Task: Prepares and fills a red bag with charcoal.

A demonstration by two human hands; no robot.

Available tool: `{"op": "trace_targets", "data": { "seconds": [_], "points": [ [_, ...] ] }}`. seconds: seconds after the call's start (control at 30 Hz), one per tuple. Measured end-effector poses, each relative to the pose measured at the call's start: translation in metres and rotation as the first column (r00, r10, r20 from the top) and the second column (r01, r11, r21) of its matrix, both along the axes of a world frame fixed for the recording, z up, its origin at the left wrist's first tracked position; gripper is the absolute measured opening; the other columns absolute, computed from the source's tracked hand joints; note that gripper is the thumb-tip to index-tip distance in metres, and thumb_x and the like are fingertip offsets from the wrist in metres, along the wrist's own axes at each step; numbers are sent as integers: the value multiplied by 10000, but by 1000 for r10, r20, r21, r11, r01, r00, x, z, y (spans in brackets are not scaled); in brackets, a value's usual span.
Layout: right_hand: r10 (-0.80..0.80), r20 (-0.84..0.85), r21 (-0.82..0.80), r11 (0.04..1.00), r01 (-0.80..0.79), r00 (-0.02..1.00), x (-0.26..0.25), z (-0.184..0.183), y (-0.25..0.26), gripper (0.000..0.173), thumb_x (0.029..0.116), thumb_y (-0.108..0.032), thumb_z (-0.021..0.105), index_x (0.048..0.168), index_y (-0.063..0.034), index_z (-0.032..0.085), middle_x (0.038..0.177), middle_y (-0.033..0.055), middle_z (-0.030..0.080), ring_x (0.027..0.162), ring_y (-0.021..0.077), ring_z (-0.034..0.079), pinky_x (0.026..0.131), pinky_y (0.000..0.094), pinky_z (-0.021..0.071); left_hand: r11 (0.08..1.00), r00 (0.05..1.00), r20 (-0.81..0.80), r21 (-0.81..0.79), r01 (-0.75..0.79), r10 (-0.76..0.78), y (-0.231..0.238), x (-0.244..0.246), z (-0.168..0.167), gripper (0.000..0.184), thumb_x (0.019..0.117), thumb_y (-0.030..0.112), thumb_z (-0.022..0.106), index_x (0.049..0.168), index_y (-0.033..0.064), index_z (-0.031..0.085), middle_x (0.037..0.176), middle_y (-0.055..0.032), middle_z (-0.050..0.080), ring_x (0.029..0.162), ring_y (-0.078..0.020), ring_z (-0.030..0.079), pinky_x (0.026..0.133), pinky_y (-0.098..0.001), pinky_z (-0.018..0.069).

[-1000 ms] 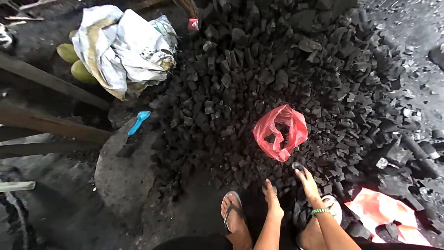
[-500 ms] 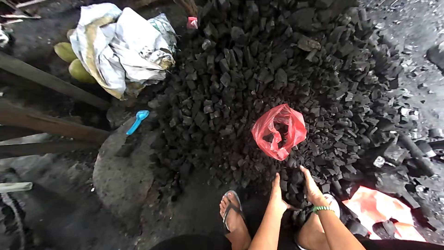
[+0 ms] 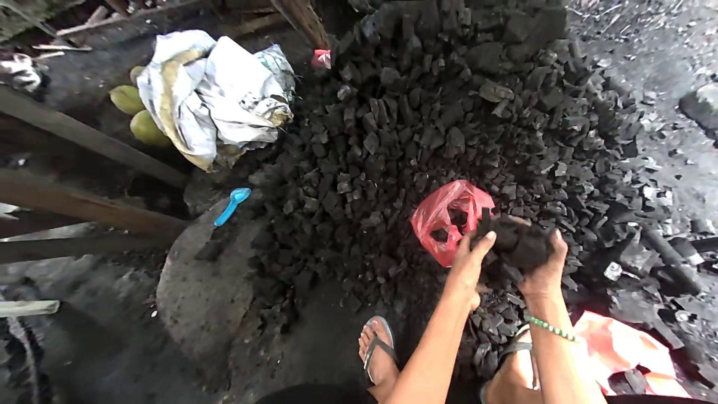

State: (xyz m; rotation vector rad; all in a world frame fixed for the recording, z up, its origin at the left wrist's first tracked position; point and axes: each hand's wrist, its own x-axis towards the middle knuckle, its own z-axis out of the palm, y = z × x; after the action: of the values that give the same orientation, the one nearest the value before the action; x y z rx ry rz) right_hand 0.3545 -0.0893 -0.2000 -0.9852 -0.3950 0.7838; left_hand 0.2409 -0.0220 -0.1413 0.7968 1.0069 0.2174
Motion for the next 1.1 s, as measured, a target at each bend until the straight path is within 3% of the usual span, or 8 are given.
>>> {"op": "trace_targets", "data": {
  "seconds": [0.2,0.27,0.43,0.63,0.77,0.9,1.0,1.1],
  "points": [
    [180,-29,-476,862,-172,983,-1,-9,65,702,1023,-682,282,1390,-149,555,1187,71,691,1037,195,678,866,452,585,965,983,-142,-218,-147,118,65,2,-38,694,1007,610,479,1512,138,413,1463,-243,479,1262,-453,516,937,-702,448],
    [218,-93,-652,724,-224,972,-4,-20,81,702,1046,-643,334,1534,-149,433,1471,165,539,1329,333,531,1060,622,436,930,956,-192,-254,-266,221,78,2,-55,697,1028,572,474,1544,120,352,1527,-246,413,1330,-457,466,983,-698,432],
    [349,72,-775,610,-168,934,-6,-11,114,677,1039,-581,459,1594,-202,380,1635,251,290,1480,475,294,1109,718,307,894,913,-134,-190,-405,385,120,-7,-41,655,1036,536,476,1548,146,355,1541,-207,410,1358,-420,455,1018,-673,427],
    [558,131,-841,500,-206,820,26,27,145,738,1044,-642,369,1607,-166,335,1603,269,345,1438,505,372,1054,774,348,971,939,-339,202,130,-55,150,-27,-23,658,1069,490,455,1589,123,290,1469,-268,488,1259,-414,562,981,-602,495],
    [629,156,-840,490,-232,762,42,59,138,649,1053,-552,469,1541,-128,423,1477,279,485,1310,505,506,955,760,430,661,719,-677,469,586,-157,156,-37,-26,560,1108,410,390,1466,-10,490,1431,-298,534,1365,-456,486,1112,-657,359],
    [466,175,-641,723,-259,867,54,63,107,489,1094,-375,459,1492,-91,461,1365,214,589,1171,368,627,896,577,541,526,697,-686,523,671,-207,150,-35,-7,410,1085,245,507,1376,-35,574,1324,-297,608,1265,-446,574,1081,-617,412],
    [92,-15,-458,884,-89,996,52,22,60,437,1104,-384,368,1353,-85,569,1225,81,678,1043,217,690,843,433,583,572,837,-459,616,541,-297,144,-47,-10,340,1081,185,514,1371,29,601,1267,-218,654,1058,-316,690,934,-499,554],
    [-85,48,-672,734,95,995,29,-56,-6,476,1098,-365,413,1424,-29,497,1300,189,616,1099,288,641,881,493,544,810,991,87,572,-132,99,105,-65,-35,254,1061,101,495,1228,-15,647,1092,-117,706,857,-147,689,777,-314,585]
  ]
}}
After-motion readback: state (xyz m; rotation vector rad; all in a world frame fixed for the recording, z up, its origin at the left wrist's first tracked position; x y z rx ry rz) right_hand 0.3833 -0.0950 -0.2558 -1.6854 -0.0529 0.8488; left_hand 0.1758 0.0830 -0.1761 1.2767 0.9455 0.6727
